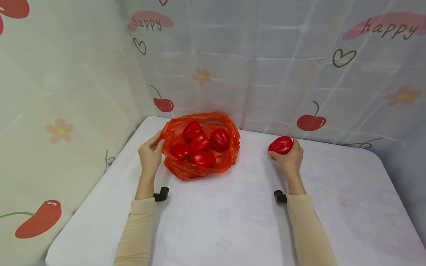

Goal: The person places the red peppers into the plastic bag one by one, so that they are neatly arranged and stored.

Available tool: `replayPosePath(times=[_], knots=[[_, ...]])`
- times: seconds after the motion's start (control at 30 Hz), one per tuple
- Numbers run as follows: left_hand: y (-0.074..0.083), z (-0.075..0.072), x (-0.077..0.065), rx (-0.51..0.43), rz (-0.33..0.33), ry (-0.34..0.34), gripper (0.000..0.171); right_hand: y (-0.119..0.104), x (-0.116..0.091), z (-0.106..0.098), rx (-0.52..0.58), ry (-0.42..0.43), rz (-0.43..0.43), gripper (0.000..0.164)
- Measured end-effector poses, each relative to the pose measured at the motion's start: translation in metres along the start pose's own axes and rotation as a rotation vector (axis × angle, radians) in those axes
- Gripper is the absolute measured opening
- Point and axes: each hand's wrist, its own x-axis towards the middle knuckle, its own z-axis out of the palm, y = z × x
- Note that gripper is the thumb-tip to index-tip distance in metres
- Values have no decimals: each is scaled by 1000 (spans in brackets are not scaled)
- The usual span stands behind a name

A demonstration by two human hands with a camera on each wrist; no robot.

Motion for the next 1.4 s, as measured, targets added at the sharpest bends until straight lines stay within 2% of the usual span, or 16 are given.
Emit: replayPosePath(times=[0.4,0.77,1.03,1.23,1.4], knots=[[-3,1,2,-4,19,6,38,2,2,4,46,10,69,95],[-4,1,1,-8,13,3,38,4,3,4,72,31,75,93],[-3,0,2,-21,12,8,38,-12,-6,5,141,75,7,93],[-4,1,2,-16,33,19,37,-36,-16,9,209,96,-94,91],[-4,1,2,-21,24,10,37,-58,-26,16,269,84,-186,91]])
